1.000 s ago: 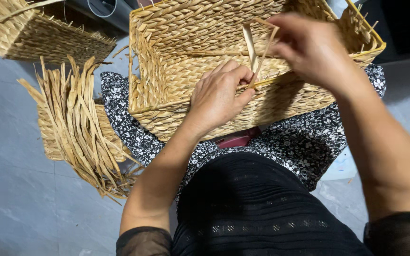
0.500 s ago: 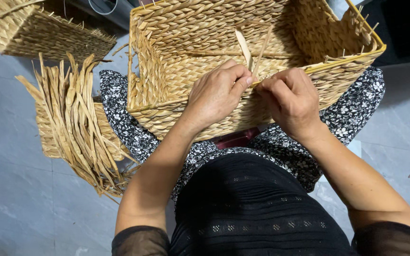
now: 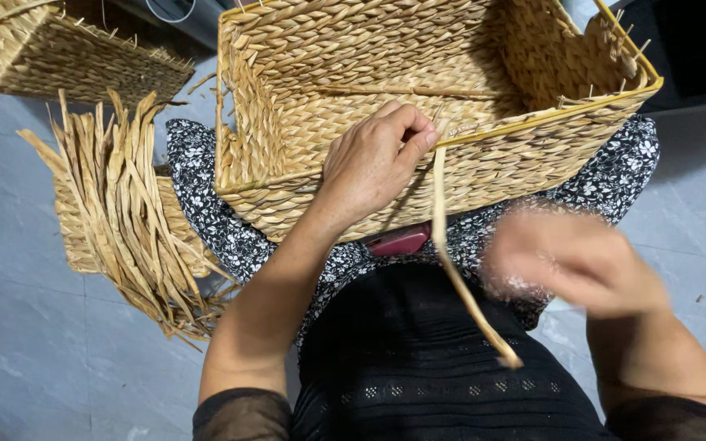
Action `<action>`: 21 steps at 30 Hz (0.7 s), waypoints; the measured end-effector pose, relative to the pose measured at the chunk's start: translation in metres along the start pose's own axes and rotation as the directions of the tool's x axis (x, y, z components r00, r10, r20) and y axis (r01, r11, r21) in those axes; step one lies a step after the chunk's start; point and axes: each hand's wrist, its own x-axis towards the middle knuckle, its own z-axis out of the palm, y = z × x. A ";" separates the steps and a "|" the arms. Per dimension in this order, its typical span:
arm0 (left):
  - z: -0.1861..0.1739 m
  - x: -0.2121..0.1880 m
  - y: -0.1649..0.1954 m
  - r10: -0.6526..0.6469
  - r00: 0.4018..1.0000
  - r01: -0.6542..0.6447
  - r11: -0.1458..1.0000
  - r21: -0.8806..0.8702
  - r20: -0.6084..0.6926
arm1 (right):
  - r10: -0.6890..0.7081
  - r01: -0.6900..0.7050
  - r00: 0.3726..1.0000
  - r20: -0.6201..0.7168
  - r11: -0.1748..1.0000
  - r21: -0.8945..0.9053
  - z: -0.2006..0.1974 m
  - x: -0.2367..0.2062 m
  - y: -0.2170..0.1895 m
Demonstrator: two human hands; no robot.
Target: The person sits on the floor with a woven water-hyacinth basket on their lap and wraps a flat wooden strip around the basket's rim, tucking and pressing the strip along the edge to bind it. They rotate the basket as they work and pull the strip tight section by section around the rim.
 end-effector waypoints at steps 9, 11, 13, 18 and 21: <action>-0.003 -0.001 0.001 0.019 0.999 -0.018 1.000 0.023 -0.028 | -0.498 0.174 0.835 -0.234 0.643 -0.746 0.045 0.039 0.101; -0.003 -0.001 0.002 -0.001 1.000 0.001 1.000 0.023 -0.019 | -0.501 0.199 0.823 -0.268 0.696 -0.689 0.047 0.034 0.099; -0.005 -0.002 0.000 -0.048 0.999 0.048 0.998 -0.032 -0.004 | -0.462 0.211 0.844 -0.271 0.752 -0.624 0.048 0.017 0.091; -0.004 -0.009 -0.009 0.209 0.977 -0.210 0.977 -0.028 -0.033 | -0.452 0.228 0.789 -0.415 0.844 -0.486 0.041 -0.008 0.079; 0.004 -0.011 -0.015 0.250 0.967 -0.245 0.966 0.080 -0.051 | -0.487 0.281 0.743 -0.460 0.850 -0.445 0.040 -0.003 0.068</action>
